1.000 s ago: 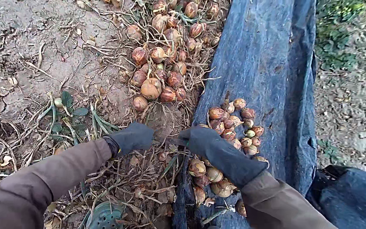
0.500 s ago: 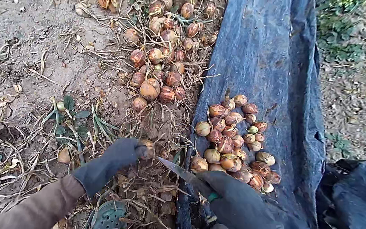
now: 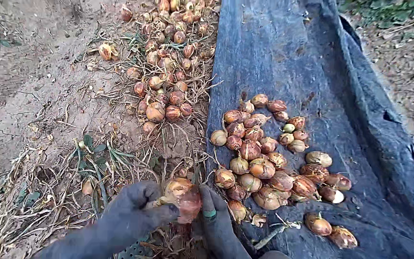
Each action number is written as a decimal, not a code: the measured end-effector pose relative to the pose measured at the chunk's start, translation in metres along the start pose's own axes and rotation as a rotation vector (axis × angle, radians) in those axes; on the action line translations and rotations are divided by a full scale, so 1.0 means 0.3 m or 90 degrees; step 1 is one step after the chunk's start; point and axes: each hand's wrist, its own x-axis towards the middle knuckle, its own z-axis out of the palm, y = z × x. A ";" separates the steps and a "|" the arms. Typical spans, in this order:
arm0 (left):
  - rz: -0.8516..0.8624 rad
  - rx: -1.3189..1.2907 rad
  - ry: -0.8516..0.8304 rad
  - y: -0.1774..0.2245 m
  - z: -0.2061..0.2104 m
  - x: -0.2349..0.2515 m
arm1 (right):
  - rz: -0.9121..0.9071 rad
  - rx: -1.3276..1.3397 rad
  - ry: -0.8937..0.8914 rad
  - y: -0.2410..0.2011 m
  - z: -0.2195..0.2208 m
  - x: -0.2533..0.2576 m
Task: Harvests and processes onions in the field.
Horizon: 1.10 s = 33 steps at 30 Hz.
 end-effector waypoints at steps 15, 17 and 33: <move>-0.229 0.634 0.022 -0.324 -0.298 0.561 | -0.005 -0.052 0.178 -0.043 -0.090 0.195; -0.210 0.579 0.045 -0.472 -0.374 0.683 | -0.039 -0.079 0.157 -0.086 -0.107 0.225; -0.079 -0.206 -0.258 -0.303 -0.079 0.217 | 0.167 0.135 -0.083 0.070 0.006 0.132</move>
